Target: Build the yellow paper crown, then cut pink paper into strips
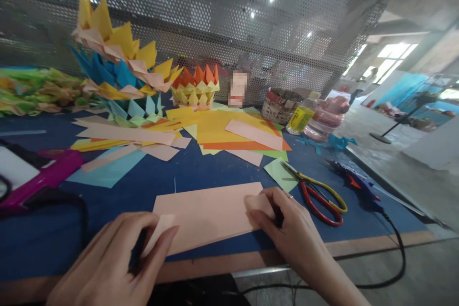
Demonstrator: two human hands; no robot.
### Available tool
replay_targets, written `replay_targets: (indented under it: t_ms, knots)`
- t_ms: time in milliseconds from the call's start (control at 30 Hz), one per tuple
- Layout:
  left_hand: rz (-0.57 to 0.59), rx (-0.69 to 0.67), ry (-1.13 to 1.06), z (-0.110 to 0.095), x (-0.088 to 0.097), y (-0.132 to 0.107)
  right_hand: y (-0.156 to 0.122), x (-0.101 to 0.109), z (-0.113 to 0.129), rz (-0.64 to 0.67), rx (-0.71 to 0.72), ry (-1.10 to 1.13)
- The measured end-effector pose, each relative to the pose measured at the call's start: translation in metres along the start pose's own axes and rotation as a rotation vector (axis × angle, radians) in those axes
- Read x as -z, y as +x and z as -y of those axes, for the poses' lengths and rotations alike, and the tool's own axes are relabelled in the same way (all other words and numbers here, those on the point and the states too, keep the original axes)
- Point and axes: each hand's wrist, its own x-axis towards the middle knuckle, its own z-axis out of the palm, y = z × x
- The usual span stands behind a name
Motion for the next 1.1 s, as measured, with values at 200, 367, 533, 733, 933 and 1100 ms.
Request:
replay_targets:
  t_ms: [200, 367, 533, 733, 933, 1100]
  knots:
    - [0.030, -0.383, 0.092, -0.011, -0.007, -0.002, 0.000, 0.000, 0.000, -0.012, -0.022, 0.029]
    - [0.150, -0.543, 0.035, -0.026, -0.010, -0.015, 0.000, 0.000, 0.000, -0.009, -0.002, 0.015]
    - [0.132, -0.560, 0.082, -0.031, -0.016, -0.022, -0.002, -0.001, 0.001, 0.001, -0.019, 0.041]
    - [0.154, -0.611, 0.115, -0.030, -0.023, -0.021, -0.003, -0.001, -0.001, -0.001, 0.001, 0.054]
    - [0.177, -0.635, 0.124, -0.027, -0.025, -0.023, -0.002, 0.000, -0.001, 0.013, -0.005, 0.088]
    - [0.208, -0.541, 0.092, -0.031, -0.028, -0.033, -0.003, -0.001, -0.001, 0.020, -0.021, 0.089]
